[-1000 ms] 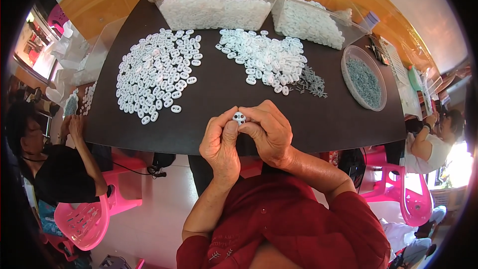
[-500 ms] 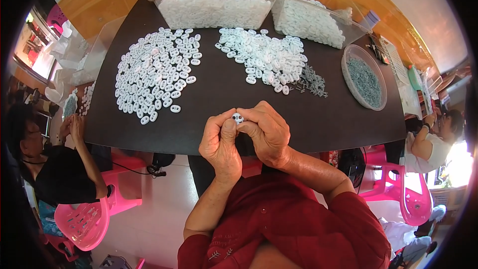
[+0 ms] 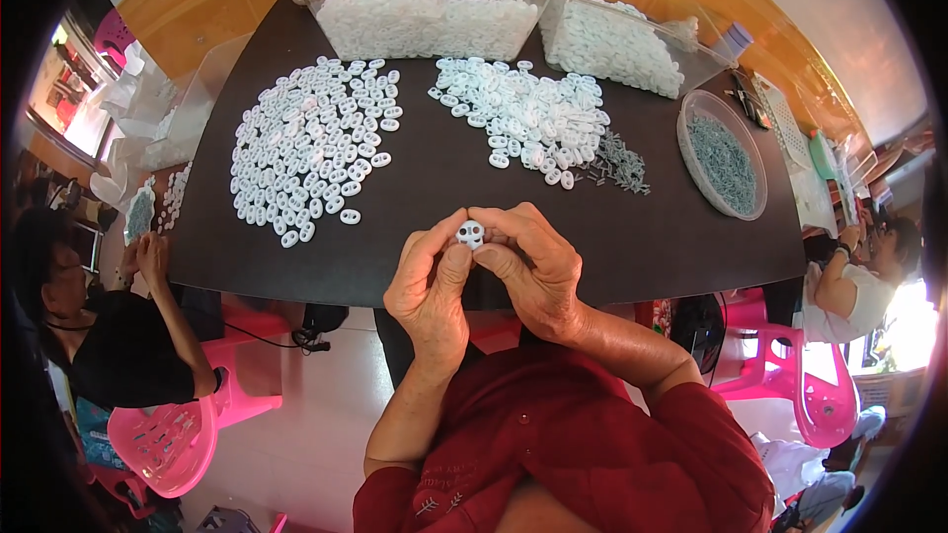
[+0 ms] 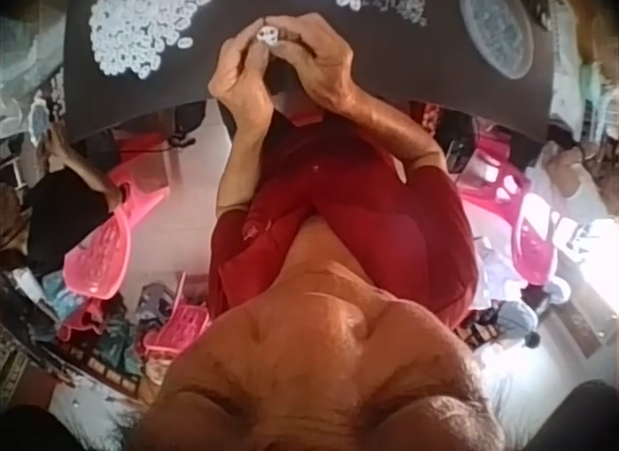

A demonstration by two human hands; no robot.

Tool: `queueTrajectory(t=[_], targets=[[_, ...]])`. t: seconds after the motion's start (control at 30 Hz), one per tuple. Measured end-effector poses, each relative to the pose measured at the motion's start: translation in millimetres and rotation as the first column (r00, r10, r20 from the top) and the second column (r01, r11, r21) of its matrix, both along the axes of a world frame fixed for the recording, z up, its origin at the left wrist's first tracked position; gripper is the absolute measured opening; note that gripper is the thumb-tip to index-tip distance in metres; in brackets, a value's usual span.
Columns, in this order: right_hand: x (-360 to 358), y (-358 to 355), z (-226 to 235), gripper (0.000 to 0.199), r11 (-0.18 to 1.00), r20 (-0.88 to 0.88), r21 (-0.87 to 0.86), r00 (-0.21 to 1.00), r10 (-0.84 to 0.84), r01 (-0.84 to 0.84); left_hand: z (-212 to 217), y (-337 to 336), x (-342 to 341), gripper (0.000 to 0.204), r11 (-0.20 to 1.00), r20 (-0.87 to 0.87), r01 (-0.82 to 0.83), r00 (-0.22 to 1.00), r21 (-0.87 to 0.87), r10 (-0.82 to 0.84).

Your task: Assembling small white plastic components by manually inserting pins or connecting parts at a shared workstation.

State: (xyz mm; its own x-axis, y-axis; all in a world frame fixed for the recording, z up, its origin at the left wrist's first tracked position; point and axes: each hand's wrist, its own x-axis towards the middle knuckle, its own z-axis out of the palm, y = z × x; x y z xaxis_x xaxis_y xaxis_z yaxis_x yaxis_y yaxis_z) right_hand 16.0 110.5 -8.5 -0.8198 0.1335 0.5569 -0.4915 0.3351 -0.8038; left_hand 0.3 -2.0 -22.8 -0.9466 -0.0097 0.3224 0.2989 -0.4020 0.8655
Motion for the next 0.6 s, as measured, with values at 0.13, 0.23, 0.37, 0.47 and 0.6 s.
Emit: queueTrajectory(t=[0.13, 0.23, 0.37, 0.47, 0.6], targets=[[-1.6, -1.1, -0.2, 0.033, 0.999, -0.06, 0.029, 0.998, -0.03, 0.032, -0.6, -1.1, 0.2, 0.024, 0.991, -0.099, -0.081, 0.993, -0.103, 0.07], [-3.8, -0.9, 2.4, 0.031, 0.985, -0.159, 0.153, 0.986, -0.058, 0.083, 2.8, 2.5, 3.7, 0.023, 0.995, -0.009, -0.079, 0.997, -0.066, 0.078], [-6.9, -1.1, 0.6, 0.027, 0.963, -0.266, 0.236, 0.962, -0.064, 0.129, 1.1, 1.4, 3.1, 0.024, 0.993, -0.038, -0.06, 0.998, -0.103, 0.056], [-5.6, -2.2, 3.2, 0.025, 0.952, -0.278, 0.271, 0.958, -0.065, 0.144, 0.2, 4.7, 2.9, 0.024, 0.984, -0.097, -0.135, 0.987, -0.112, 0.125], [-8.2, -4.4, 1.1, 0.024, 0.953, -0.32, 0.262, 0.945, -0.065, 0.154, 0.6, 6.5, 4.4, 0.023, 0.972, -0.12, -0.209, 0.973, -0.112, 0.195]])
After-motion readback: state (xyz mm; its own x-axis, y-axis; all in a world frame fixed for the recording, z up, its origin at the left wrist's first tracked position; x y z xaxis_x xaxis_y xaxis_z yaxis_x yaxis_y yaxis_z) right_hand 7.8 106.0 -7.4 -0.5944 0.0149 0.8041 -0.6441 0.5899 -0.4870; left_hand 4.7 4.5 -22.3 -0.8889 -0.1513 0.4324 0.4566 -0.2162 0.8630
